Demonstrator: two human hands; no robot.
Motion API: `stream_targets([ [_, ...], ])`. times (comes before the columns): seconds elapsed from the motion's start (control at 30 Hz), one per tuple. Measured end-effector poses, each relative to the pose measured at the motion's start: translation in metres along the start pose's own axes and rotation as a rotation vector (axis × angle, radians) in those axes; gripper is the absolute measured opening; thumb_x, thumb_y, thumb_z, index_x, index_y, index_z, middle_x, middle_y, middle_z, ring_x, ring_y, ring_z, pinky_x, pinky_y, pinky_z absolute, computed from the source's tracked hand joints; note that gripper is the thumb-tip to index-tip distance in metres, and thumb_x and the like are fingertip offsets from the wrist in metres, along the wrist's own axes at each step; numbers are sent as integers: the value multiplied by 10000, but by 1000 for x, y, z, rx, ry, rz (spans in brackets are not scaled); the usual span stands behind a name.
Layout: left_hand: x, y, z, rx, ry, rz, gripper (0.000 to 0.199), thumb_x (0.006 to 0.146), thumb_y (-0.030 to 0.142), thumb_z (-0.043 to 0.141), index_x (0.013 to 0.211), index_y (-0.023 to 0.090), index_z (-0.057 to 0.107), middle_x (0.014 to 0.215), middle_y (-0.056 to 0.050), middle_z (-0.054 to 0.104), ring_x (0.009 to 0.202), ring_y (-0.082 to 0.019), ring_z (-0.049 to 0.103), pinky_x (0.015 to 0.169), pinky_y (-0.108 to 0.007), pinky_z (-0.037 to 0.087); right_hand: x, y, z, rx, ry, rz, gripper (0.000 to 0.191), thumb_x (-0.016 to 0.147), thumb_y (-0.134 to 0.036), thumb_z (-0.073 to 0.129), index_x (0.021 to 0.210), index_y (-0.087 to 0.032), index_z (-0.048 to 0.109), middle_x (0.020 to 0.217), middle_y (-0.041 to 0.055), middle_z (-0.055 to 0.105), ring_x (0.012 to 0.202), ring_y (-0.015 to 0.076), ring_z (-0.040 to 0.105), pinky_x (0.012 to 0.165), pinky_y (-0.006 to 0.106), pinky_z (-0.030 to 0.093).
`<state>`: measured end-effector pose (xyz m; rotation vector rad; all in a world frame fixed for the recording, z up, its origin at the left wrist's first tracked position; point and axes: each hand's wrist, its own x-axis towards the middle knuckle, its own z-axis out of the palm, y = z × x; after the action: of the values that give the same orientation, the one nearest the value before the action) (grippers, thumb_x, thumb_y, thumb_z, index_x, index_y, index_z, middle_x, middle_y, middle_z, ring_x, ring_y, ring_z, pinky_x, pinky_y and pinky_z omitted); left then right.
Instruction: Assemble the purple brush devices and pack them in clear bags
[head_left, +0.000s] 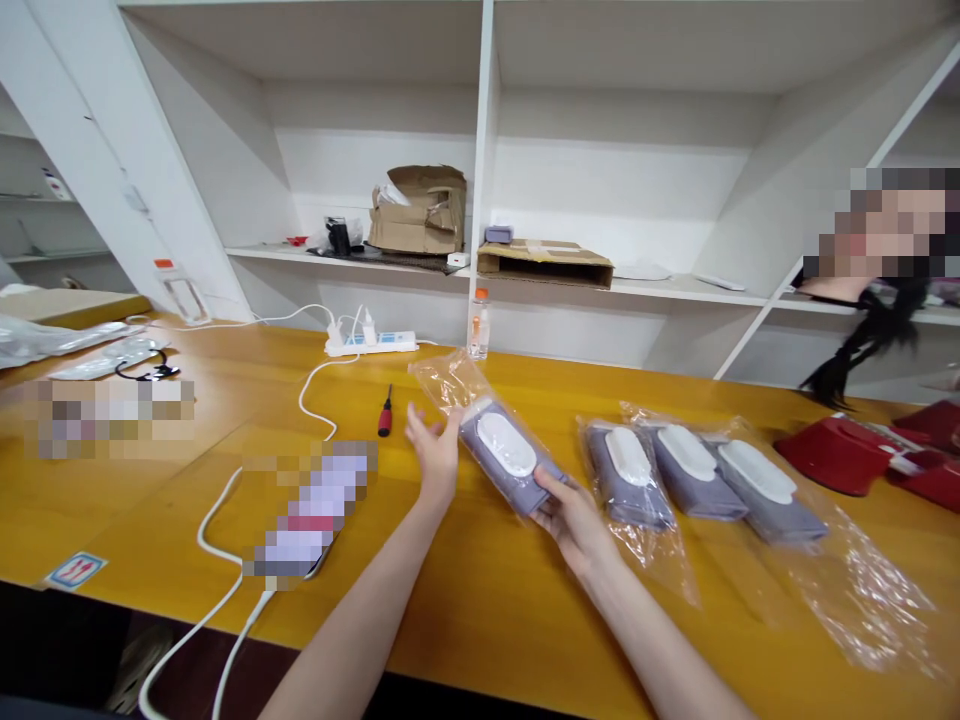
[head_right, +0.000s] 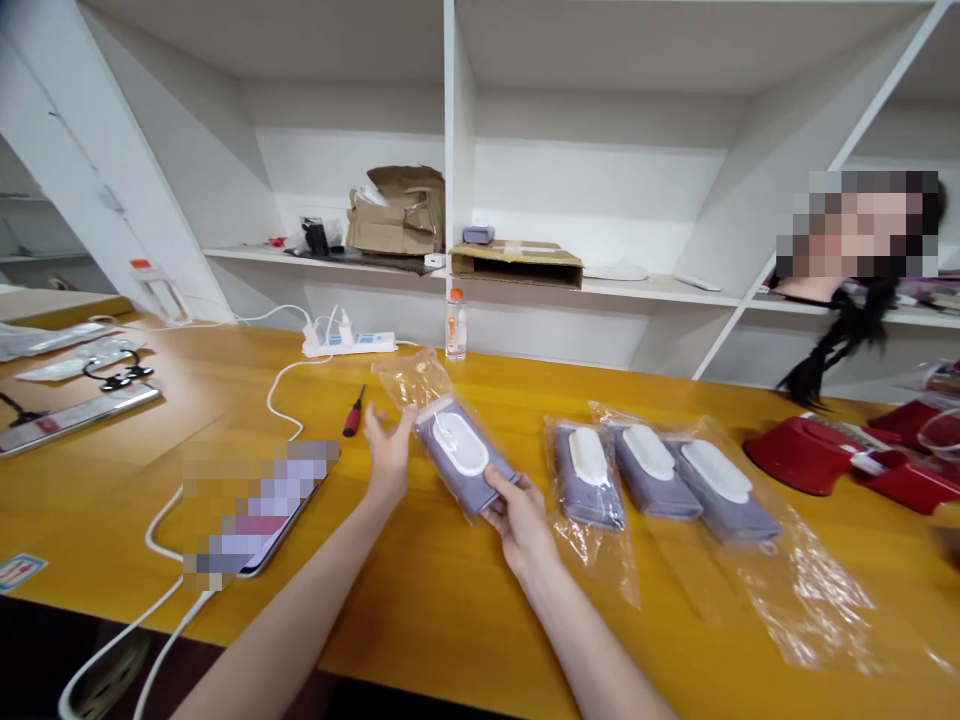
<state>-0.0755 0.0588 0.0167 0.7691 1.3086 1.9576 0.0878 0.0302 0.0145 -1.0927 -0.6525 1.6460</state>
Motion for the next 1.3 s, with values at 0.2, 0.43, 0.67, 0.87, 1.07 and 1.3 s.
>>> stream_targets([
  [0.2, -12, -15, 2, 583, -347, 342, 483, 833, 418, 404, 1256, 192, 462, 1321, -97, 454, 1264, -238, 328, 1060, -378, 175, 1, 6, 1, -110, 75, -100, 346, 555, -309, 741, 806, -158, 557, 726, 27, 658, 610, 149, 587, 559, 268, 456],
  [0.43, 22, -38, -9, 872, -354, 41, 618, 862, 495, 174, 1306, 126, 396, 1391, -148, 342, 1304, -284, 251, 1042, -481, 171, 1, -29, -10, -78, 217, -419, 272, 533, -287, 727, 710, -167, 560, 642, -47, 583, 598, 98, 515, 521, 182, 384],
  [0.67, 26, -39, -16, 1015, -416, 210, 548, 685, 344, 605, 1213, 261, 488, 1401, -66, 352, 1314, -286, 220, 1031, -540, 131, -4, -60, -24, 322, 229, -447, 208, 570, -260, 667, 748, -196, 583, 667, -78, 603, 569, 80, 537, 482, 172, 404],
  [0.87, 6, -18, -8, 992, -308, 476, 362, 802, 376, 443, 1097, 209, 573, 1185, -93, 557, 1152, -233, 451, 994, -380, 294, -3, -48, -20, 250, 114, -247, 258, 590, -276, 709, 800, -210, 576, 690, -52, 652, 574, 97, 586, 499, 193, 461],
  [1.07, -7, -24, -11, 930, -473, 255, 153, 655, 331, 613, 737, 210, 659, 944, -115, 662, 988, -323, 560, 930, -494, 306, -2, -38, -18, 170, 36, -161, 295, 569, -219, 737, 777, -191, 530, 641, -36, 646, 545, 96, 589, 534, 213, 489],
  [1.3, -6, -16, -2, 517, -504, 89, 424, 816, 448, 380, 1102, 195, 563, 1166, -120, 589, 1053, -232, 558, 925, -385, 382, -2, -25, -12, 96, -82, -129, 376, 533, -224, 759, 816, -179, 516, 694, -16, 643, 587, 108, 604, 592, 247, 498],
])
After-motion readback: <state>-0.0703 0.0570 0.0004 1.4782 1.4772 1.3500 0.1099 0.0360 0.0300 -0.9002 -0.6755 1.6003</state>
